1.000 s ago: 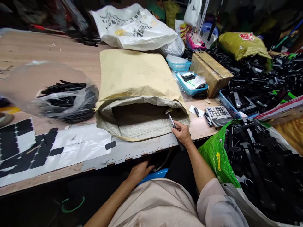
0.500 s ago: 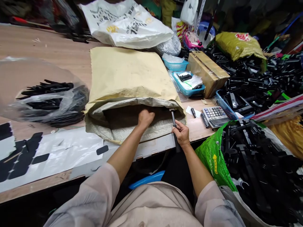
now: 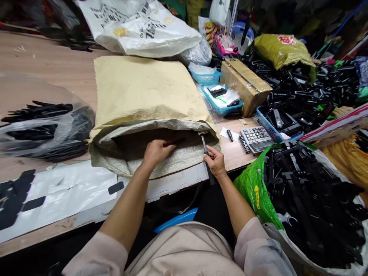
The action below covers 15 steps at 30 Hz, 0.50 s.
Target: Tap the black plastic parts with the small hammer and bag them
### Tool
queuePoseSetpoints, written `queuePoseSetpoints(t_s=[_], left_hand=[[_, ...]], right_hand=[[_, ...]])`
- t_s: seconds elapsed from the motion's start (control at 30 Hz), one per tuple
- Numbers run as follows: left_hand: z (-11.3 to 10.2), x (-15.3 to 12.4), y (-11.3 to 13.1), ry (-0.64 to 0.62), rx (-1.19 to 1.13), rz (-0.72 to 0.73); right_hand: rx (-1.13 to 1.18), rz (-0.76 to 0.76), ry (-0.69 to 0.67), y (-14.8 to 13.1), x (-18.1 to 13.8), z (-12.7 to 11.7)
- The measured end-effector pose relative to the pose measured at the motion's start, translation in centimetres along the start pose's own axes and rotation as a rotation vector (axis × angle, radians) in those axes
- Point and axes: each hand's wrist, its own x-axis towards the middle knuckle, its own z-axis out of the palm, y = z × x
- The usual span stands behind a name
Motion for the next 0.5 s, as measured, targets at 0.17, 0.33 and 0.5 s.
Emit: queuePoseSetpoints(t_s=[0.17,0.33,0.5], left_hand=[[0.0,-4.4,-2.8,0.044,-0.030,0.185],[1.7,-4.2,-2.5,0.166,-0.024,0.309],[2.7,-3.6,-2.4,0.183,-0.084,0.294]], right_hand=[[-0.067,-0.028,-0.041,0.2,0.0,0.0],[-0.210,-0.081,-0.099,0.3,-0.2,-0.1],[-0.461,-0.206,-0.165,-1.0,-1.7,0.1]])
